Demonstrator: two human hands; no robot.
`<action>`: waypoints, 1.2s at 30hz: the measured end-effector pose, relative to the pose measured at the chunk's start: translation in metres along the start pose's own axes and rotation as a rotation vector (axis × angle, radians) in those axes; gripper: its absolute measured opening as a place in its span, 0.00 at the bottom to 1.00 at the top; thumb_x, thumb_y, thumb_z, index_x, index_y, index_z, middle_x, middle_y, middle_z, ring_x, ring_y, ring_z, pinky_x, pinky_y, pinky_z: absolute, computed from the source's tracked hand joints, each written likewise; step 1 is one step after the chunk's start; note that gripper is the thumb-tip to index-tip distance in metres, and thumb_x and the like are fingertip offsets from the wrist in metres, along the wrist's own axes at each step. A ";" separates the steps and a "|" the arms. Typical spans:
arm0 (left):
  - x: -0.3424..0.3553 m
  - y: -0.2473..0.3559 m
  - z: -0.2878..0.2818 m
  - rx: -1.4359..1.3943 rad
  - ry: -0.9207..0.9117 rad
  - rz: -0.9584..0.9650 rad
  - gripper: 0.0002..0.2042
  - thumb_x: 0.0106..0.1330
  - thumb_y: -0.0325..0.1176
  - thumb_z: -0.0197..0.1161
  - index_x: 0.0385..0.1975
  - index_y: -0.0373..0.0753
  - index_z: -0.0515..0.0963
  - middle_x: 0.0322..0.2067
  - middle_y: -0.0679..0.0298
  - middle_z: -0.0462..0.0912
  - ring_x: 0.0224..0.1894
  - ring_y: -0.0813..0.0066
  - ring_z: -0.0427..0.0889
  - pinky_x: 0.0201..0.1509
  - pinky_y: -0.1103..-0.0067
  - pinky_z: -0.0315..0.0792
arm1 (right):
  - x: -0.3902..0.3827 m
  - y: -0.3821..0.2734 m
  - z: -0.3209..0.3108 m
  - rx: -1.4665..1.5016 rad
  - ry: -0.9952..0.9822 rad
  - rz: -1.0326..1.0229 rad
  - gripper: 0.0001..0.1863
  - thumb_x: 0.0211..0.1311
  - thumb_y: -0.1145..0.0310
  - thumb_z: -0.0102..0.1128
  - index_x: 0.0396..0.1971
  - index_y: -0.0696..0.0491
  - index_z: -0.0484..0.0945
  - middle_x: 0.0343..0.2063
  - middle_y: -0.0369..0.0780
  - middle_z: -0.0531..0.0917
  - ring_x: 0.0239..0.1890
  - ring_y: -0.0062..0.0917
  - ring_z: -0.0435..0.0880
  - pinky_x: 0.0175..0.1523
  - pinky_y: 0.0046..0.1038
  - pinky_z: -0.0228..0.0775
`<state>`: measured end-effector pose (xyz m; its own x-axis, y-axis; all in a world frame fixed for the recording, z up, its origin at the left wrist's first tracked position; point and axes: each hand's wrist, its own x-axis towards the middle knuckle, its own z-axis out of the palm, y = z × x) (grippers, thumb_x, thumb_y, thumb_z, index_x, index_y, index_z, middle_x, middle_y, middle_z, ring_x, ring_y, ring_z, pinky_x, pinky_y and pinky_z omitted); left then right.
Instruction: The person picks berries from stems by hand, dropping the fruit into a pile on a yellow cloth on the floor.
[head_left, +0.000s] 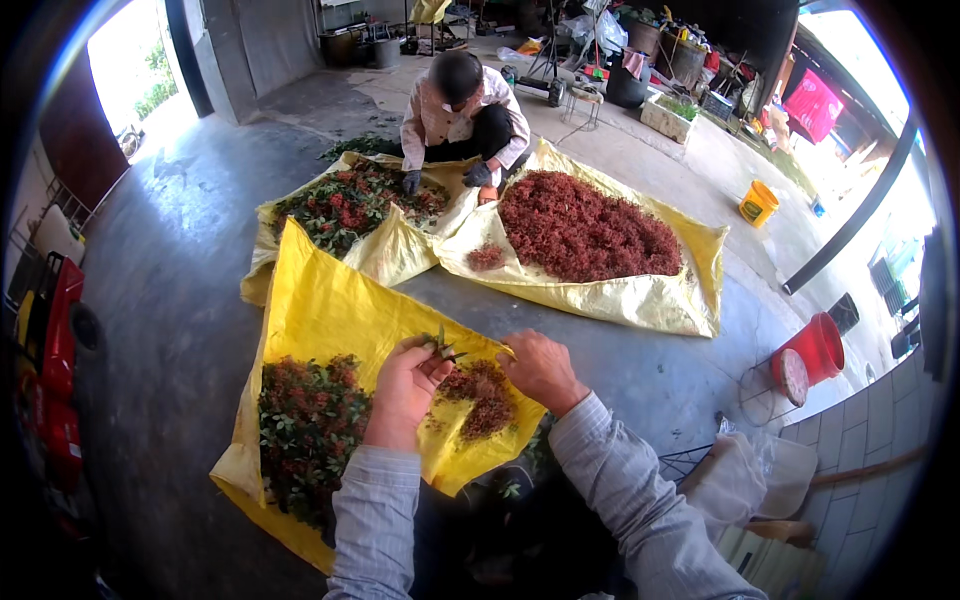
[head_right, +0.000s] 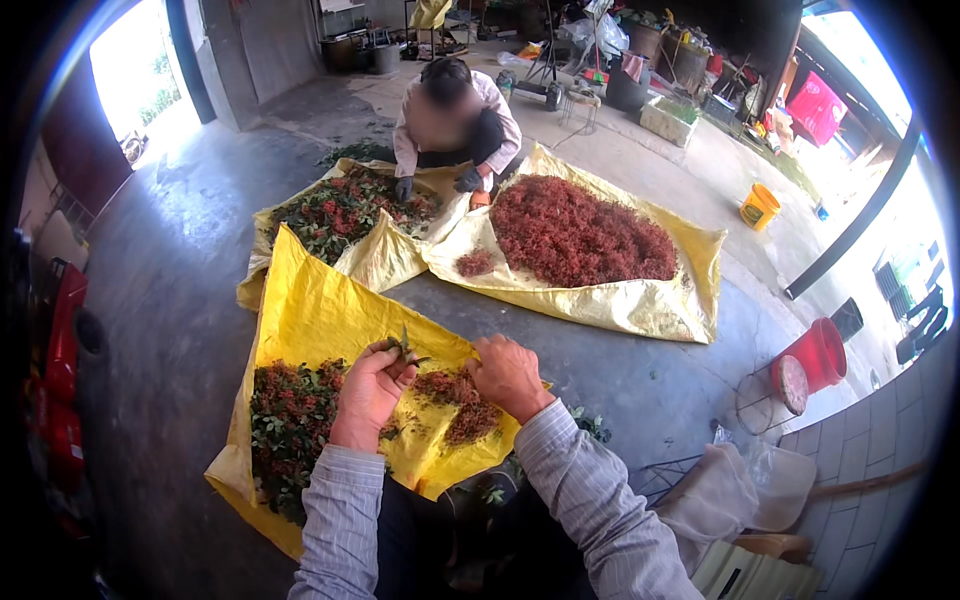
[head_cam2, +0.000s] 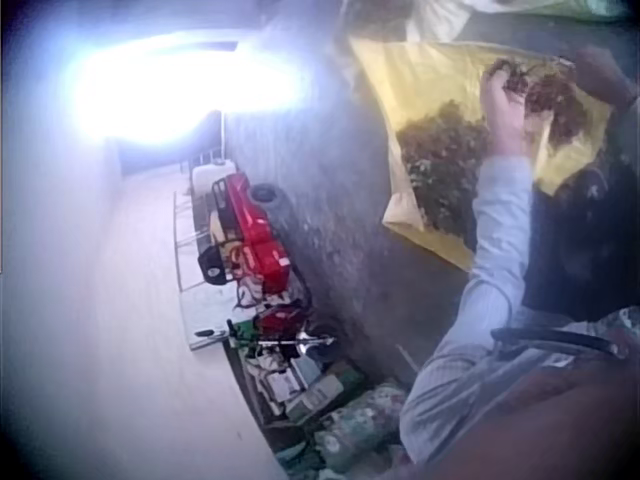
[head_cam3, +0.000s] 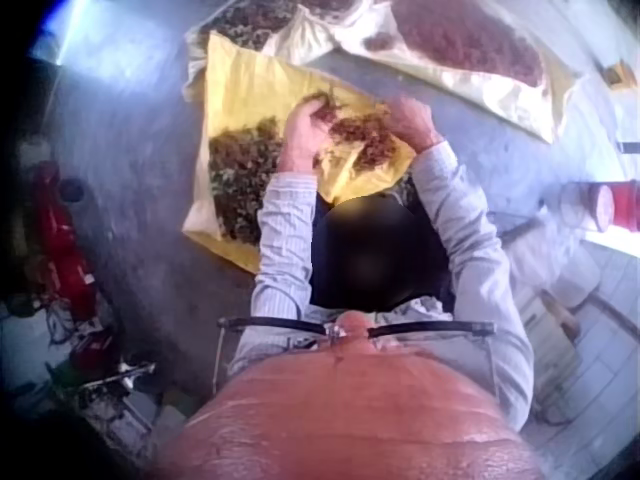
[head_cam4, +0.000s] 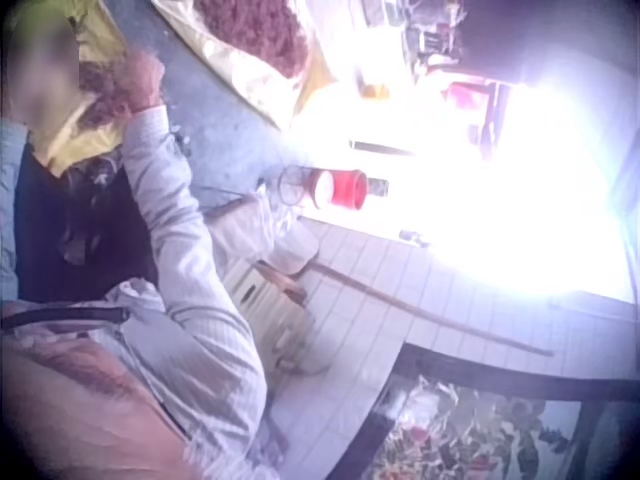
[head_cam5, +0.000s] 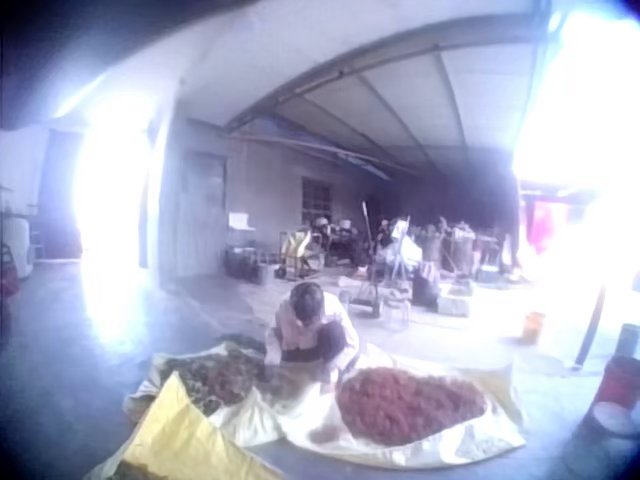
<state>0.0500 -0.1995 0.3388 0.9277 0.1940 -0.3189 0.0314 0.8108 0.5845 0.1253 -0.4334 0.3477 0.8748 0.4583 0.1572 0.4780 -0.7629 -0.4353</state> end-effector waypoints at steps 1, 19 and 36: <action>0.000 -0.003 0.003 0.008 -0.001 -0.012 0.10 0.73 0.20 0.60 0.52 0.33 0.74 0.43 0.50 0.86 0.44 0.57 0.90 0.47 0.67 0.89 | -0.001 -0.003 -0.001 0.027 0.083 0.008 0.14 0.69 0.60 0.66 0.45 0.54 0.87 0.39 0.49 0.89 0.43 0.49 0.88 0.47 0.45 0.80; -0.005 -0.030 0.020 0.339 -0.058 -0.008 0.09 0.75 0.23 0.61 0.52 0.34 0.75 0.47 0.54 0.86 0.46 0.60 0.92 0.52 0.64 0.90 | -0.003 -0.026 -0.022 0.763 -0.020 0.034 0.16 0.71 0.66 0.71 0.49 0.63 0.86 0.40 0.41 0.91 0.44 0.22 0.88 0.52 0.28 0.82; -0.012 -0.033 0.030 0.516 0.044 0.161 0.09 0.74 0.24 0.62 0.50 0.34 0.75 0.45 0.56 0.87 0.40 0.65 0.91 0.45 0.72 0.88 | 0.001 -0.009 -0.009 0.915 0.002 0.200 0.13 0.72 0.67 0.70 0.45 0.63 0.87 0.33 0.36 0.90 0.35 0.16 0.83 0.42 0.24 0.77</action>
<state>0.0492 -0.2450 0.3455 0.9198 0.3255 -0.2192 0.0787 0.3943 0.9156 0.1223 -0.4300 0.3597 0.9345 0.3560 0.0052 0.0710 -0.1719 -0.9826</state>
